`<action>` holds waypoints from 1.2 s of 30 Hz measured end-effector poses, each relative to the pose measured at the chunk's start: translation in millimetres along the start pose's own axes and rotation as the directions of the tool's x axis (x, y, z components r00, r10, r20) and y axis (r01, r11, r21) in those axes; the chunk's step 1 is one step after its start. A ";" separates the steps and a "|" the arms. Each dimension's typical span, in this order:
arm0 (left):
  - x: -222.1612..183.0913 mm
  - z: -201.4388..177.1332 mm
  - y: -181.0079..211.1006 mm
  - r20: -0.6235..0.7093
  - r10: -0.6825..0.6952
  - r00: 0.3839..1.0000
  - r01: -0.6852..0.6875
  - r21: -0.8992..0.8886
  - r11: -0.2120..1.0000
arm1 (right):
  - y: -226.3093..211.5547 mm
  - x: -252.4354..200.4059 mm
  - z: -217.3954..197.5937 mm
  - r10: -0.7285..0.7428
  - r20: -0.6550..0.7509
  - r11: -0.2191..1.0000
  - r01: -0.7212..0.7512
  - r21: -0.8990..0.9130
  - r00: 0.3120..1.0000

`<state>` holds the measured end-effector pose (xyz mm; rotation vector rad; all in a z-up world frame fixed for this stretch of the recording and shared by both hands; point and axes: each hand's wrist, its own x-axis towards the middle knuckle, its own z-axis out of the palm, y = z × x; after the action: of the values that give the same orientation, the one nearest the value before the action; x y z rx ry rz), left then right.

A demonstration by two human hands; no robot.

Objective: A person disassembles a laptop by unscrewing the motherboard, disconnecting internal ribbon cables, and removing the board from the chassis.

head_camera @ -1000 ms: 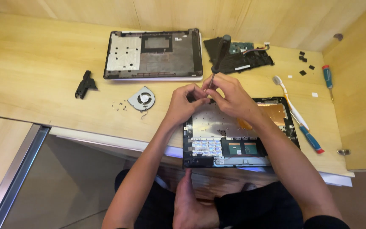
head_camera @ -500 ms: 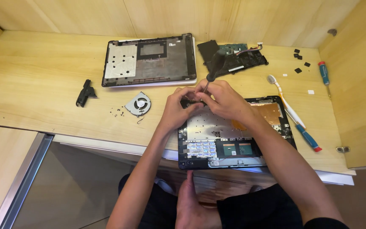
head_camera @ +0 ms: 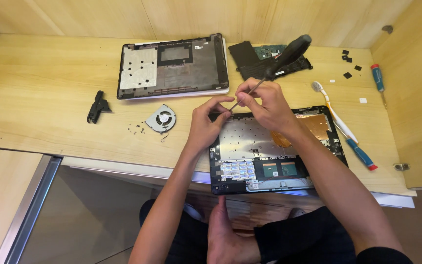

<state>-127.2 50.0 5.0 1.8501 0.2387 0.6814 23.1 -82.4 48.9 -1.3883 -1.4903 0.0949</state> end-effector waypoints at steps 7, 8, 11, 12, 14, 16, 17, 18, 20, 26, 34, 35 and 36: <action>-12.8 -5.1 19.8 -0.239 0.289 0.927 -0.256 0.159 0.953 | 6.2 -1.2 6.1 -0.025 -0.035 0.998 0.023 -0.050 0.999; -17.2 -8.8 27.7 -0.292 0.346 0.892 -0.299 0.194 0.934 | 9.4 -2.1 7.2 -0.037 -0.023 0.996 0.035 -0.078 0.999; -36.2 -43.2 3.5 -0.381 0.415 0.826 -0.322 0.284 0.903 | 11.3 -4.5 11.4 -0.065 0.019 0.981 0.068 -0.179 0.998; -44.7 -62.3 7.0 -0.389 0.409 0.826 -0.312 0.289 0.905 | 12.7 -5.4 11.8 -0.066 0.028 0.983 0.069 -0.170 0.997; -64.2 -102.6 16.4 -0.422 0.438 0.794 -0.207 0.488 0.848 | 13.7 -10.7 15.9 -0.068 0.037 0.971 0.075 -0.228 0.997; -80.7 -130.4 7.6 -0.426 0.385 0.819 -0.086 0.572 0.816 | 10.5 -9.4 18.7 -0.079 0.029 0.974 0.084 -0.212 0.996; -86.7 -144.7 3.8 -0.435 0.341 0.833 0.023 0.643 0.766 | 8.8 -7.2 18.9 -0.097 0.018 0.973 0.098 -0.209 0.995; -90.9 -150.3 -0.4 -0.432 0.342 0.835 0.023 0.647 0.762 | 12.1 -6.2 19.3 -0.097 0.014 0.974 0.098 -0.204 0.995; -102.0 -157.7 -11.4 -0.466 0.230 0.854 0.106 0.588 0.802 | 18.1 -8.8 19.0 -0.083 0.007 0.973 0.082 -0.217 0.997; -98.0 -149.1 1.9 -0.395 0.134 0.909 0.144 0.597 0.789 | 29.3 -11.6 21.2 -0.089 0.020 0.957 0.091 -0.276 0.996; -96.9 -154.4 -8.7 -0.384 0.055 0.922 0.217 0.626 0.750 | 29.4 -11.5 20.0 -0.090 0.021 0.961 0.093 -0.262 0.996; -96.4 -154.2 -10.9 -0.382 0.043 0.923 0.224 0.625 0.748 | 30.0 -12.7 19.2 -0.098 0.014 0.962 0.098 -0.257 0.995; -97.6 -154.7 -12.0 -0.377 0.040 0.926 0.221 0.622 0.751 | 28.2 -11.9 20.5 -0.092 0.013 0.961 0.092 -0.261 0.996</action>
<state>-291.2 131.6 -2.1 2.3396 0.9193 0.9578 25.3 -70.9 13.9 -1.5236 -1.6083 -0.1662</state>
